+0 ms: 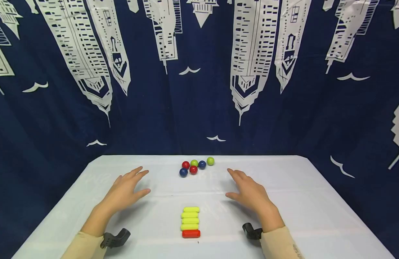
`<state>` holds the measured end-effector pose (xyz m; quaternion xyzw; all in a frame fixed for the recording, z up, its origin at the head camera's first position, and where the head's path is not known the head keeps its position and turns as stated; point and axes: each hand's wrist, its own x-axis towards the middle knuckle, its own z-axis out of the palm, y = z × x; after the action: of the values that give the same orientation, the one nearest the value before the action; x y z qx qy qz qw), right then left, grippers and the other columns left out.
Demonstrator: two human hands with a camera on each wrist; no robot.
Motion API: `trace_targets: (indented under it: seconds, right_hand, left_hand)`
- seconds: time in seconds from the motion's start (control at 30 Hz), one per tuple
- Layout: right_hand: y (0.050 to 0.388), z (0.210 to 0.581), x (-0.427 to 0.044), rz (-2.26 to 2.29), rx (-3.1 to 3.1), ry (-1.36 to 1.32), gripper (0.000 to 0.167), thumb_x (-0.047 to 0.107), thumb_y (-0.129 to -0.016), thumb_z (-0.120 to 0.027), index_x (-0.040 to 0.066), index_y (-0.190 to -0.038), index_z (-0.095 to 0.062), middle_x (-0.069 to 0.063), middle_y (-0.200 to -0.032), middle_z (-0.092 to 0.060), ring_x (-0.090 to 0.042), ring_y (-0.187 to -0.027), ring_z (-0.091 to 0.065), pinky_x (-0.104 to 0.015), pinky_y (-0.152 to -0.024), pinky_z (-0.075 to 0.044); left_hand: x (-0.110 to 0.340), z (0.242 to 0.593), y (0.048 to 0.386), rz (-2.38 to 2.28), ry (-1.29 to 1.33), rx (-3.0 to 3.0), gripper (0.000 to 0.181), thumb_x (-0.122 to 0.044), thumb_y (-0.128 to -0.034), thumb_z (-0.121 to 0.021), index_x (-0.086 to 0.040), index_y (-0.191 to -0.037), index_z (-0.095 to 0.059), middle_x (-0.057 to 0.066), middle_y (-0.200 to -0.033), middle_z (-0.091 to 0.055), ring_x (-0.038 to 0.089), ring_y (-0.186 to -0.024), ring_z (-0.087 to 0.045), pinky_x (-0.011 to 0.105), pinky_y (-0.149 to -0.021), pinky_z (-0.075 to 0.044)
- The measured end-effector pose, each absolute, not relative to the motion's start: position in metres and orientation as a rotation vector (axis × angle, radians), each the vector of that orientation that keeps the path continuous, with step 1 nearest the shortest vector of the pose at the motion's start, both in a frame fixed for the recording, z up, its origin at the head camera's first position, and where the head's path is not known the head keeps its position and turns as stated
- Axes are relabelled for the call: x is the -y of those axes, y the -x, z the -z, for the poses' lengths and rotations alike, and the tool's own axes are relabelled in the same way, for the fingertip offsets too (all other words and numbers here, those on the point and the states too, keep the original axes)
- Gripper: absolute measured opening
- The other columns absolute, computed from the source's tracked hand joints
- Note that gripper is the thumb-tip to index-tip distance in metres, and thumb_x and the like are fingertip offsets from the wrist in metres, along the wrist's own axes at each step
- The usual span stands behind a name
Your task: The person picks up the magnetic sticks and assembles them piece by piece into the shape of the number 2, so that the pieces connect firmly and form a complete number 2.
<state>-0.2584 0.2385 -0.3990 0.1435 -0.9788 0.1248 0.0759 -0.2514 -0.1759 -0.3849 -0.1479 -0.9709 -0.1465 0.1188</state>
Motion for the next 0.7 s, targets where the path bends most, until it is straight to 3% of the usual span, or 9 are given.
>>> trace_targets:
  seconds: [0.4, 0.53, 0.7]
  right_hand:
    - [0.262, 0.414, -0.232, -0.401, 2.997, -0.408, 0.071, 0.041, -0.086, -0.076, 0.016, -0.147, -0.048, -0.014, -0.142, -0.056, -0.037, -0.127, -0.058, -0.06, -0.09, -0.052]
    - [0.262, 0.415, -0.23, -0.472, 2.965, -0.442, 0.058, 0.039, -0.086, -0.076, 0.015, -0.136, -0.059, -0.005, -0.125, -0.065, -0.023, -0.105, -0.066, -0.045, -0.079, -0.056]
    - [0.263, 0.415, -0.219, -0.703, 2.929, -0.568, 0.043, 0.033, -0.087, -0.076, 0.014, -0.124, -0.066, 0.003, -0.105, -0.067, -0.009, -0.085, -0.056, -0.028, -0.072, -0.048]
  left_hand:
    - [0.141, 0.392, 0.273, 0.551, 0.478, 2.839, 0.057, -0.038, -0.0918, -0.07, -0.014, -0.141, -0.056, 0.012, -0.147, -0.054, 0.034, -0.133, -0.054, 0.055, -0.108, -0.042]
    - [0.13, 0.393, 0.284, 0.604, 0.476, 2.861, 0.056, -0.039, -0.0923, -0.069, -0.015, -0.141, -0.056, 0.01, -0.146, -0.055, 0.031, -0.134, -0.054, 0.053, -0.107, -0.045]
    - [0.12, 0.4, 0.297, 0.676, 0.44, 2.908, 0.055, -0.038, -0.0933, -0.068, -0.014, -0.141, -0.055, 0.009, -0.146, -0.055, 0.03, -0.135, -0.054, 0.055, -0.106, -0.045]
